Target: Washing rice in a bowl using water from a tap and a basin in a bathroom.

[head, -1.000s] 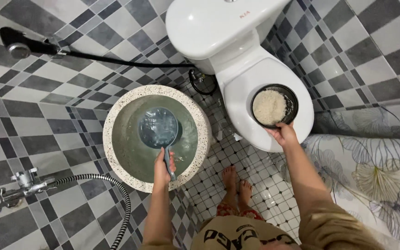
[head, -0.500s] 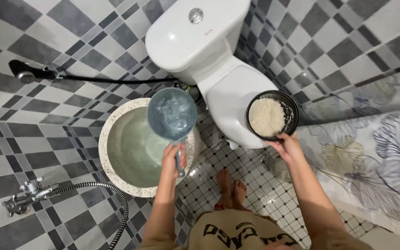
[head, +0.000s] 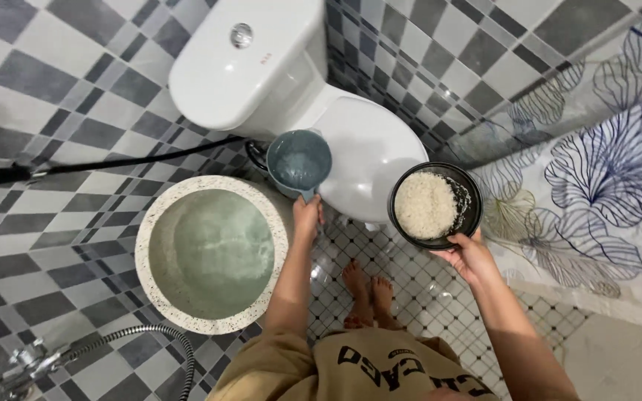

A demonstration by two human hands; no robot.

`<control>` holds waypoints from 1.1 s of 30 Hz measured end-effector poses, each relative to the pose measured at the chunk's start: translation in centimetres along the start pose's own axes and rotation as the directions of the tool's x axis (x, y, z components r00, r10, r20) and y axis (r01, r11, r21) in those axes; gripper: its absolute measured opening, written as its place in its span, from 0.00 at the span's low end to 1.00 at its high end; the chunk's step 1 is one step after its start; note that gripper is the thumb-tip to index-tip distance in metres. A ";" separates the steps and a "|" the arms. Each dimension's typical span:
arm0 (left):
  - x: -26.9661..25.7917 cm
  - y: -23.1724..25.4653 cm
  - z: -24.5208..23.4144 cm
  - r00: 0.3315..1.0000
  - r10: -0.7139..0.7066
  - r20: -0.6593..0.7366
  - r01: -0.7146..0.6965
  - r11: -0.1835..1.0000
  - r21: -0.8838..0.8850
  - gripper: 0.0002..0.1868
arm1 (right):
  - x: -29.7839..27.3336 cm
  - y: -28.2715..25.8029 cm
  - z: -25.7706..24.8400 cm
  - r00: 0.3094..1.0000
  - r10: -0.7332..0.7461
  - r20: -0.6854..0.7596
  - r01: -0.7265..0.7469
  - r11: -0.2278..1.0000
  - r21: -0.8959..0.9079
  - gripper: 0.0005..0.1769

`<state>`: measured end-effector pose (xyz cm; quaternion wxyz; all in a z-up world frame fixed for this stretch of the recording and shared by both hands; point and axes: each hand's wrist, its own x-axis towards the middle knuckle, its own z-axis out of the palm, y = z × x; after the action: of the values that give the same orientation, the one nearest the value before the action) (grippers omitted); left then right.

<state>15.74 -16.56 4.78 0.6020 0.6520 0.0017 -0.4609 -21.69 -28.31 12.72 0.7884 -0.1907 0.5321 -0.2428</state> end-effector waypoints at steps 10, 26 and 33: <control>4.7 -3.1 0.5 0.989 0.098 -0.109 -0.065 0.960 0.273 0.09 | -1.5 0.6 -1.6 0.999 -0.040 -0.002 0.040 0.999 0.009 0.42; 3.5 -5.5 1.9 0.960 0.275 0.054 -0.212 0.587 0.781 0.25 | -3.7 0.6 -1.8 0.997 -0.047 -0.060 0.050 0.997 0.051 0.42; 1.3 -7.1 1.9 0.962 0.243 0.127 -0.246 0.561 0.791 0.26 | -4.2 0.8 -2.4 0.996 -0.090 -0.017 0.091 0.993 0.069 0.41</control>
<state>11.44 -16.82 -1.26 0.3036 0.8449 -0.2963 -0.3259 -25.12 -25.29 14.59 0.7791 -0.1854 0.5196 -0.2978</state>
